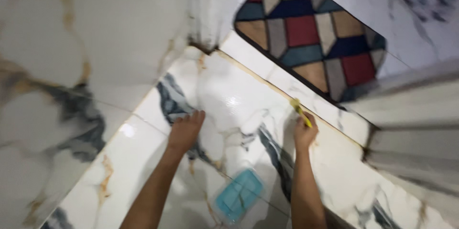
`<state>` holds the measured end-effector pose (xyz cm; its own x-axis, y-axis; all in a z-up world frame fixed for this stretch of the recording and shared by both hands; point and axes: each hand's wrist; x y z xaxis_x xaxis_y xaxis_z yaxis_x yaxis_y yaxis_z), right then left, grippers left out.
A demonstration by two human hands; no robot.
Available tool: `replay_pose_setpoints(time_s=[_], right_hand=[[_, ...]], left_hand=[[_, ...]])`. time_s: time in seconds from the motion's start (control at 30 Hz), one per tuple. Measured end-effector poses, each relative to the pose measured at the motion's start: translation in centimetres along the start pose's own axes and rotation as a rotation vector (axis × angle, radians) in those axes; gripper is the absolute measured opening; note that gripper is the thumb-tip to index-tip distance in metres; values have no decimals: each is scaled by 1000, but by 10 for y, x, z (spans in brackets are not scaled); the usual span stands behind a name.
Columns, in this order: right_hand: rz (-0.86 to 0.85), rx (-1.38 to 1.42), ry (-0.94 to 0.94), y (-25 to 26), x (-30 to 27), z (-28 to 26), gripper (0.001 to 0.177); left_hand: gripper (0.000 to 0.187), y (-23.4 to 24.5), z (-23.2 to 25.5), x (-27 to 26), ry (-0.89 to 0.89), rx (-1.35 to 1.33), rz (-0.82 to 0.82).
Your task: The person scrubs the floor tiles and grout lines with a small yellow brush and blue cleaning liquid.
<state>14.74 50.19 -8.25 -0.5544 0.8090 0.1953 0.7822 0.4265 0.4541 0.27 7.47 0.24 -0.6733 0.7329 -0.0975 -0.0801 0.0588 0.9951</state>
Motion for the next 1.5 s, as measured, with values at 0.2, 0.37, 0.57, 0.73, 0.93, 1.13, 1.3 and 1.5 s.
replay_pose_setpoints(time_s=[0.2, 0.37, 0.57, 0.73, 0.93, 1.13, 1.3, 1.5], right_hand=[[101, -129, 113, 39, -22, 22, 35], [-12, -188, 126, 44, -17, 17, 28], [337, -162, -206, 206, -24, 105, 25], [316, -189, -74, 172, -14, 96, 30], [174, -136, -49, 157, -23, 84, 31], [304, -143, -376, 209, -19, 89, 27], [14, -153, 41, 102, -43, 41, 24], [102, -125, -200, 177, -31, 59, 23]], left_hand=[[62, 17, 33, 23, -173, 155, 54], [60, 33, 82, 57, -315, 176, 52], [59, 28, 123, 73, -468, 198, 209], [59, 35, 137, 83, -512, 269, 206], [62, 51, 146, 86, -501, 210, 196], [63, 51, 118, 67, -430, 250, 151], [56, 55, 106, 69, -381, 244, 146], [56, 52, 96, 54, -389, 228, 178]])
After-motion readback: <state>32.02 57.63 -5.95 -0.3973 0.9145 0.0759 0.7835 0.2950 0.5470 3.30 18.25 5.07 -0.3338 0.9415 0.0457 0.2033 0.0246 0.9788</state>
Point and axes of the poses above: each hand's wrist, its own x-axis towards the middle knuckle, its own y-axis out of the back of the hand, z = x × y, and after that the axes turned 5 degrees about -y, right-handed
